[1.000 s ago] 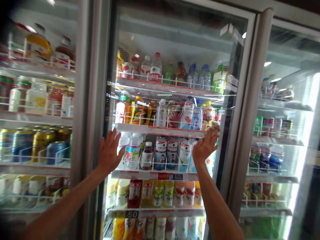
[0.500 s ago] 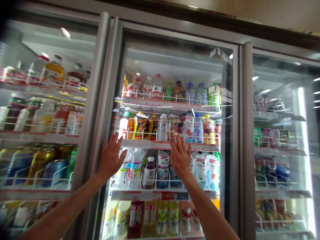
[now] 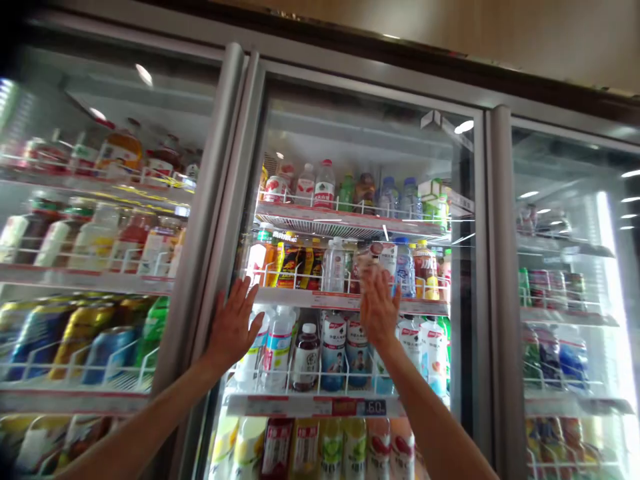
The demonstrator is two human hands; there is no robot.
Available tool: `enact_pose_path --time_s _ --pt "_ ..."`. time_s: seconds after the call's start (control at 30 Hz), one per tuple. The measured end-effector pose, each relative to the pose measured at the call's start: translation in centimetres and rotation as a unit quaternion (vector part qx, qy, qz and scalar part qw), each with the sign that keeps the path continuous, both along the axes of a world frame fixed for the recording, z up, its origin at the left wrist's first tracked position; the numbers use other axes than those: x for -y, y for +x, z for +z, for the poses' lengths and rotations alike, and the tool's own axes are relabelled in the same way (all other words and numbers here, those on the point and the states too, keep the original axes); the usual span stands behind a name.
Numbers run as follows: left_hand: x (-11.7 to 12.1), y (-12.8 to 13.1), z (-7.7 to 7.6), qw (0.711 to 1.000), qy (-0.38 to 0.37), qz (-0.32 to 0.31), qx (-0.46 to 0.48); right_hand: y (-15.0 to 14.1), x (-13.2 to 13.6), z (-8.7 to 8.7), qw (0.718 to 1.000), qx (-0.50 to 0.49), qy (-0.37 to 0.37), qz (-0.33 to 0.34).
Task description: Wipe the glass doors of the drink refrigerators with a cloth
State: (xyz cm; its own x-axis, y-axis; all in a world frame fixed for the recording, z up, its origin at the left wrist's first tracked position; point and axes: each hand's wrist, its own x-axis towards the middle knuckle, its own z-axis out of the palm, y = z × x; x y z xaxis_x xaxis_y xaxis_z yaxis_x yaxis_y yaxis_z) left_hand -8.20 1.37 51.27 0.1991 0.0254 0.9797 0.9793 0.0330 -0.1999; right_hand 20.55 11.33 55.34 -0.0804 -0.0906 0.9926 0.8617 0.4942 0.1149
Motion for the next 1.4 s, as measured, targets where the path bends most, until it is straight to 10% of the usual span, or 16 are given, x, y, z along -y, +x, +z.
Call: enact_pose_path --time_s 0.1,0.4,0.67,0.83,0.97,1.23,1.4 --pt "0.1 -0.1 -0.2 1.0 -0.003 -0.004 0.003 0.3 -0.6 1.8 0.986 -0.165 -0.011 -0.004" --pt "0.4 6.6 3.6 0.969 -0.036 -0.237 -0.054 -9.9 4.9 -1.1 0.989 0.135 -0.028 0.053" --pt "-3.8 11.0 5.4 0.992 -0.016 -0.125 -0.022 -0.6 1.9 -1.7 0.976 0.204 0.026 0.066" --pt "-2.7 6.6 8.0 0.996 -0.032 -0.042 -0.074 4.5 -2.2 2.6 0.998 -0.052 0.001 -0.027" --pt "-1.6 3.2 11.4 0.996 0.036 0.001 0.083 5.5 -3.6 3.6 0.994 -0.098 -0.003 -0.045" --pt "-3.6 9.2 9.4 0.985 -0.05 -0.032 -0.164 7.7 -3.7 2.7 0.999 -0.012 0.018 -0.038" --pt "-2.7 5.6 13.6 0.997 0.028 0.016 0.064 10.0 -4.5 2.2 0.998 0.038 0.054 -0.017"
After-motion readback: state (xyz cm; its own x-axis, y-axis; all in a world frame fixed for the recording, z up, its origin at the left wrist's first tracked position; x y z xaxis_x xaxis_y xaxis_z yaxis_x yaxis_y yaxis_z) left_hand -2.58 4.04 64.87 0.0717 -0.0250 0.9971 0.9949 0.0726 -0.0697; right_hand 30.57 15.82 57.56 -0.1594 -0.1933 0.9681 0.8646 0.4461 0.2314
